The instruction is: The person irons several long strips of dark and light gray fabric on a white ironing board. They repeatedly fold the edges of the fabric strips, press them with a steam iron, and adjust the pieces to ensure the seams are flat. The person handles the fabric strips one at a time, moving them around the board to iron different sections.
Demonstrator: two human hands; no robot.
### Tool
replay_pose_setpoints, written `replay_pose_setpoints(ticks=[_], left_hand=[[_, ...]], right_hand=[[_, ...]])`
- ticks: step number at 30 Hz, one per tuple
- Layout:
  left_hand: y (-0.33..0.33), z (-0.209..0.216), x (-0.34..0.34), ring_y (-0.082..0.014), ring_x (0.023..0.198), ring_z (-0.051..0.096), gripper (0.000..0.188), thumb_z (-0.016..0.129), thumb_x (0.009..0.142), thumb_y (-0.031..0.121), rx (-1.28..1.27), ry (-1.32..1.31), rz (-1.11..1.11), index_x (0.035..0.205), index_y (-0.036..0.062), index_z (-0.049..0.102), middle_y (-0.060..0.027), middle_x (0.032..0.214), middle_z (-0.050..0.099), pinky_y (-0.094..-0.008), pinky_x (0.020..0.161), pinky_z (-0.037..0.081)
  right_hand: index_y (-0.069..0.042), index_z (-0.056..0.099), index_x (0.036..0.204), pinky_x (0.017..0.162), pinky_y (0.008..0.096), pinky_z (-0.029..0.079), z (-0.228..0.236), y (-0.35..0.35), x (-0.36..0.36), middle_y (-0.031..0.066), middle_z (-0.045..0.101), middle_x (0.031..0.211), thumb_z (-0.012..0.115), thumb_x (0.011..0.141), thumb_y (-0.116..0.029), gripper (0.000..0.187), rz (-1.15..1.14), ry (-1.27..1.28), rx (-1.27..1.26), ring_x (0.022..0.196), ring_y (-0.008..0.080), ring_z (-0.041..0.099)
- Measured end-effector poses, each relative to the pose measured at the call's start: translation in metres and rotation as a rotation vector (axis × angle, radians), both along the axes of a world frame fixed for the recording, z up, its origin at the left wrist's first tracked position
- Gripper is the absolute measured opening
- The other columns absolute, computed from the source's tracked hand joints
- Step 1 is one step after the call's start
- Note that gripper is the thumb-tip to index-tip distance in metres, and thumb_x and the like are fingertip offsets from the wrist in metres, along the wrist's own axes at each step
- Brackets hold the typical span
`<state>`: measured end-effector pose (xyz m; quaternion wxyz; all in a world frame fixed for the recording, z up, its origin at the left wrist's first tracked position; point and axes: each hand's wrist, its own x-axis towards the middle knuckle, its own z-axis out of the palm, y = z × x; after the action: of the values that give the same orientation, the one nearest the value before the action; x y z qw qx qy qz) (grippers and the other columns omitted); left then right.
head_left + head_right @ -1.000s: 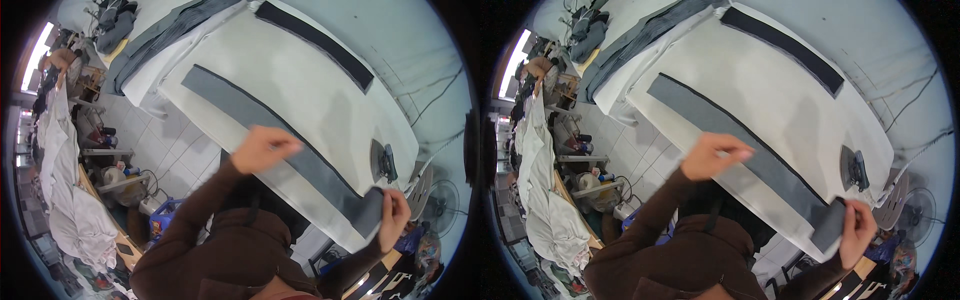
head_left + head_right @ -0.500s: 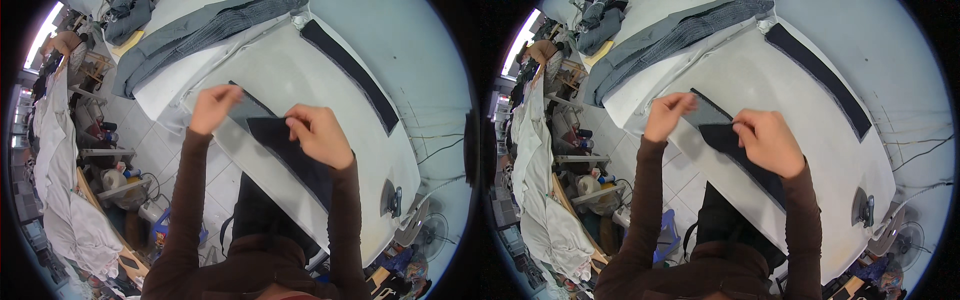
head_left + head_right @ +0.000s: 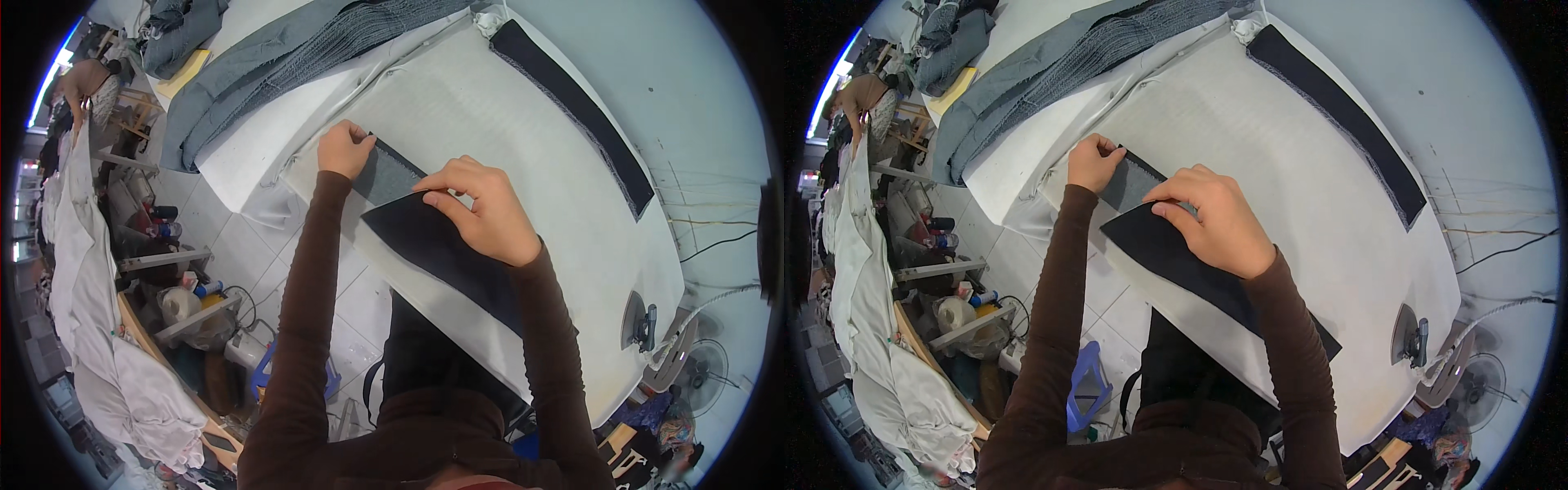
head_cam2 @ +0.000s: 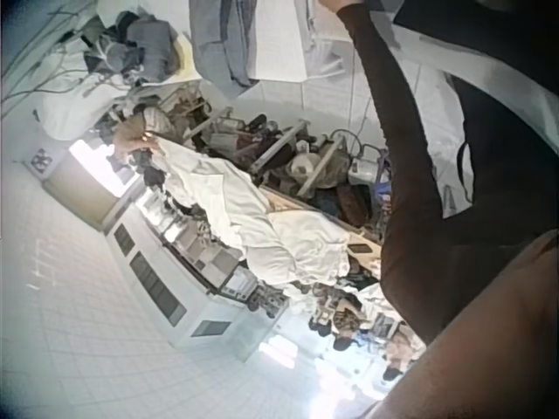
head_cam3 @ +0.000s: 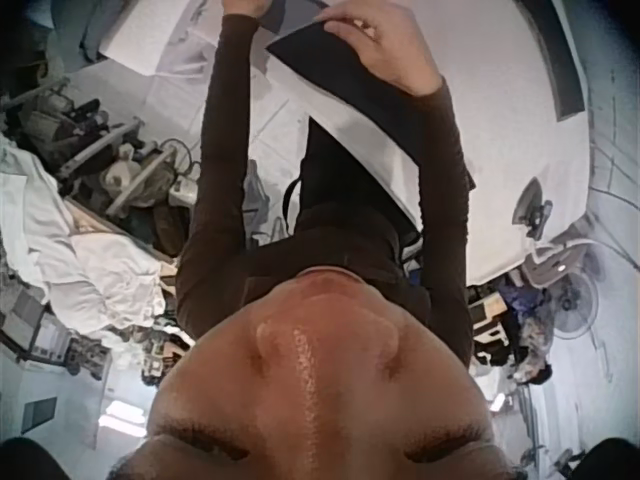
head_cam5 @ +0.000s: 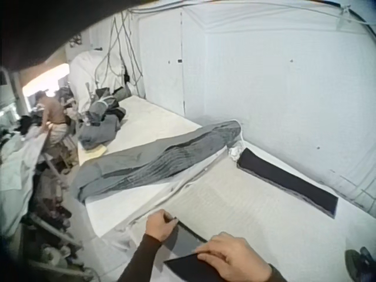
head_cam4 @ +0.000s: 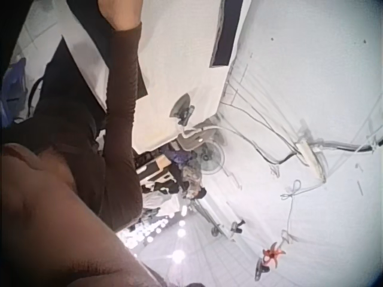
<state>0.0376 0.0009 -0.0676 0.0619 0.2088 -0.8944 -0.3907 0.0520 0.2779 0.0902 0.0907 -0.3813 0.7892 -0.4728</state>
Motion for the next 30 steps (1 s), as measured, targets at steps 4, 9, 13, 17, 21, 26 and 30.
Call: replay_pose_setpoints(ticks=[4, 9, 13, 17, 21, 26, 30], left_hand=[[0.025, 0.068, 0.023, -0.0094, 0.077, 0.069, 0.02, 0.086, 0.09, 0.008, 0.42, 0.18, -0.165, 0.103, -0.0024, 0.074, -0.0051, 0.088, 0.076, -0.0234, 0.072, 0.054], [0.098, 0.219, 0.083, -0.0089, 0.087, 0.074, 0.02, 0.083, 0.092, -0.001, 0.581, 0.15, -0.463, 0.111, -0.0046, 0.076, -0.0072, 0.097, 0.079, -0.0224, 0.079, 0.058], [0.148, 0.279, 0.12, -0.0095, 0.088, 0.075, 0.016, 0.081, 0.093, -0.004, 0.633, 0.115, -0.574, 0.109, -0.0043, 0.077, -0.0081, 0.099, 0.08, -0.0216, 0.078, 0.059], [0.19, 0.308, 0.156, -0.0093, 0.085, 0.075, 0.016, 0.078, 0.094, -0.007, 0.654, 0.169, -0.681, 0.109, -0.0056, 0.077, -0.0085, 0.098, 0.08, -0.0218, 0.075, 0.059], [0.237, 0.324, 0.18, -0.0111, 0.088, 0.076, 0.016, 0.076, 0.094, -0.007, 0.696, 0.187, -0.734, 0.11, -0.0062, 0.078, -0.0101, 0.099, 0.08, -0.024, 0.078, 0.06], [0.271, 0.327, 0.206, -0.0164, 0.098, 0.078, 0.017, 0.072, 0.102, 0.001, 0.567, 0.186, -0.82, 0.117, -0.0069, 0.076, -0.0147, 0.105, 0.081, -0.0294, 0.089, 0.063], [0.294, 0.315, 0.209, -0.0346, 0.112, 0.078, 0.067, 0.037, 0.119, 0.051, 0.866, 0.055, -0.855, 0.15, -0.0066, 0.055, -0.0271, 0.124, 0.075, -0.0463, 0.099, 0.063]], right_hand=[[-0.001, 0.079, 0.1, 0.063, 0.0291, 0.051, 0.026, 0.018, 0.026, 0.0062, 0.075, 0.085, 0.078, 0.093, 0.001, 0.007, -0.121, -0.18, -0.029, 0.071, 0.0136, 0.067], [0.0, 0.076, 0.099, 0.06, 0.0305, 0.051, 0.072, 0.061, 0.065, 0.0104, 0.074, 0.088, 0.077, 0.091, 0.001, 0.008, -0.223, -0.15, -0.188, 0.066, 0.0199, 0.069], [0.0, 0.075, 0.101, 0.06, 0.0294, 0.051, 0.111, 0.103, 0.103, 0.0095, 0.074, 0.088, 0.077, 0.09, 0.004, 0.012, -0.293, -0.028, -0.288, 0.066, 0.0182, 0.068], [-0.001, 0.074, 0.101, 0.061, 0.0288, 0.052, 0.127, 0.14, 0.142, 0.0091, 0.074, 0.087, 0.079, 0.089, 0.004, 0.013, -0.397, 0.042, -0.351, 0.066, 0.018, 0.069], [-0.001, 0.073, 0.1, 0.061, 0.0285, 0.052, 0.138, 0.179, 0.175, 0.0083, 0.074, 0.086, 0.08, 0.089, 0.004, 0.014, -0.488, 0.075, -0.38, 0.067, 0.018, 0.069], [-0.001, 0.073, 0.099, 0.061, 0.0286, 0.053, 0.136, 0.214, 0.202, 0.0082, 0.074, 0.088, 0.079, 0.089, 0.005, 0.013, -0.577, 0.146, -0.37, 0.069, 0.0182, 0.07], [0.0, 0.074, 0.101, 0.066, 0.0303, 0.06, 0.123, 0.234, 0.215, 0.0102, 0.074, 0.091, 0.078, 0.089, 0.006, 0.013, -0.723, 0.243, -0.42, 0.074, 0.0201, 0.074]])
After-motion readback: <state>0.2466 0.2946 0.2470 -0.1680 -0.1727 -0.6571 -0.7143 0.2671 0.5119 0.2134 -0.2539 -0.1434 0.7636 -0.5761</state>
